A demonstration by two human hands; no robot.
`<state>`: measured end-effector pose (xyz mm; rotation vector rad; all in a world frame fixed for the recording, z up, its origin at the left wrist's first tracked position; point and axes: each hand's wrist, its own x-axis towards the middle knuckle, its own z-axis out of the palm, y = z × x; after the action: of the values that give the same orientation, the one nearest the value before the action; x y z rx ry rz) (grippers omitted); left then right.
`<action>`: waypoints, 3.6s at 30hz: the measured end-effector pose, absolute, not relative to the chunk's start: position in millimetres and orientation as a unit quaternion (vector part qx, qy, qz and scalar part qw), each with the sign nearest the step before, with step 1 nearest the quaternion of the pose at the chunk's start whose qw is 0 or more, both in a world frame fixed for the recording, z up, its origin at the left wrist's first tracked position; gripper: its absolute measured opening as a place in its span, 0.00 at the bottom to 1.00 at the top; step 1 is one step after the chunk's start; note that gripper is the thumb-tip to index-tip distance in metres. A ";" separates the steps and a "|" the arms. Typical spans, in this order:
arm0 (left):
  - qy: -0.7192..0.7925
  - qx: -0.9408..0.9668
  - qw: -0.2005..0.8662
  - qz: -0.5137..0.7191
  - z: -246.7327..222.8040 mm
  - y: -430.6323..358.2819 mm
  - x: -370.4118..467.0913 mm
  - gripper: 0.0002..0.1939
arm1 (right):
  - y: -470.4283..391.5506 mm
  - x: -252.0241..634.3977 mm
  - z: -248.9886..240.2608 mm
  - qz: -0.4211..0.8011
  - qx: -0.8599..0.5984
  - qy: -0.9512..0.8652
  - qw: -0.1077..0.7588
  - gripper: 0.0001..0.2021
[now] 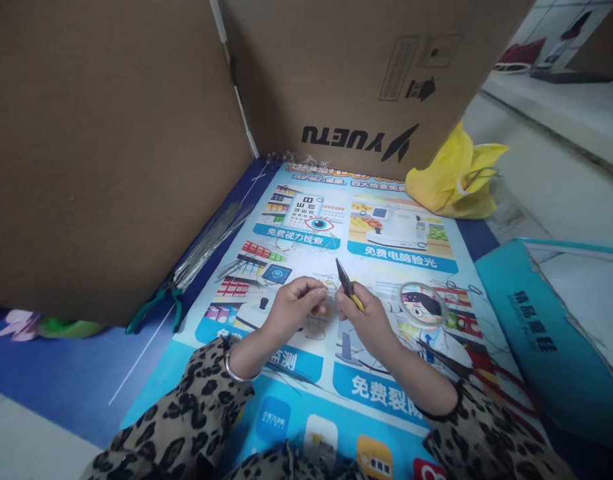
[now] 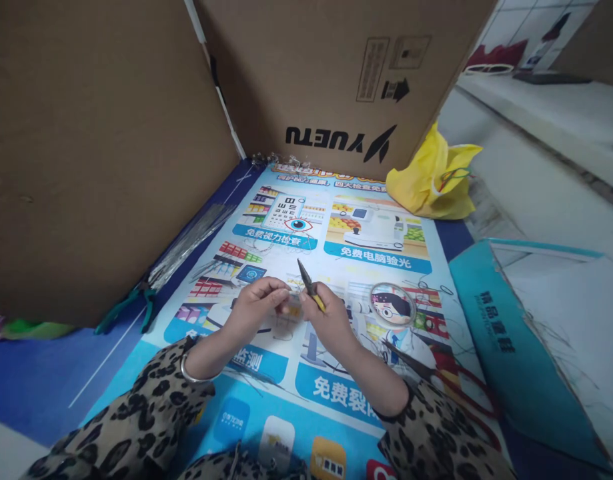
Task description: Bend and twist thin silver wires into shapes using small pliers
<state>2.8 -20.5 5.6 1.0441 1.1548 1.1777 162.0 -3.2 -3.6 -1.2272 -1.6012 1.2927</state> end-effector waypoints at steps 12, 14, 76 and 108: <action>0.477 0.412 0.585 0.511 -1.8 -24.2 6.4 0.11 | -4.4 155.9 -8.5 0.487 -0.474 -0.641 0.357 0.09; 0.473 0.414 0.588 0.510 -0.8 -24.8 5.9 0.11 | -4.2 155.7 -9.7 0.490 -0.472 -0.638 0.360 0.09; 0.532 0.484 0.474 0.509 -7.7 -28.5 4.8 0.12 | -6.5 154.0 -19.3 0.502 -0.427 -0.645 0.387 0.11; 0.479 0.539 0.462 0.516 -6.4 -27.4 3.5 0.14 | -6.1 152.2 -20.5 0.464 -0.414 -0.665 0.414 0.10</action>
<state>3.5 -27.4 -6.4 1.3248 1.1782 1.2688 152.2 -6.1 -20.5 -1.0402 -1.6718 1.1651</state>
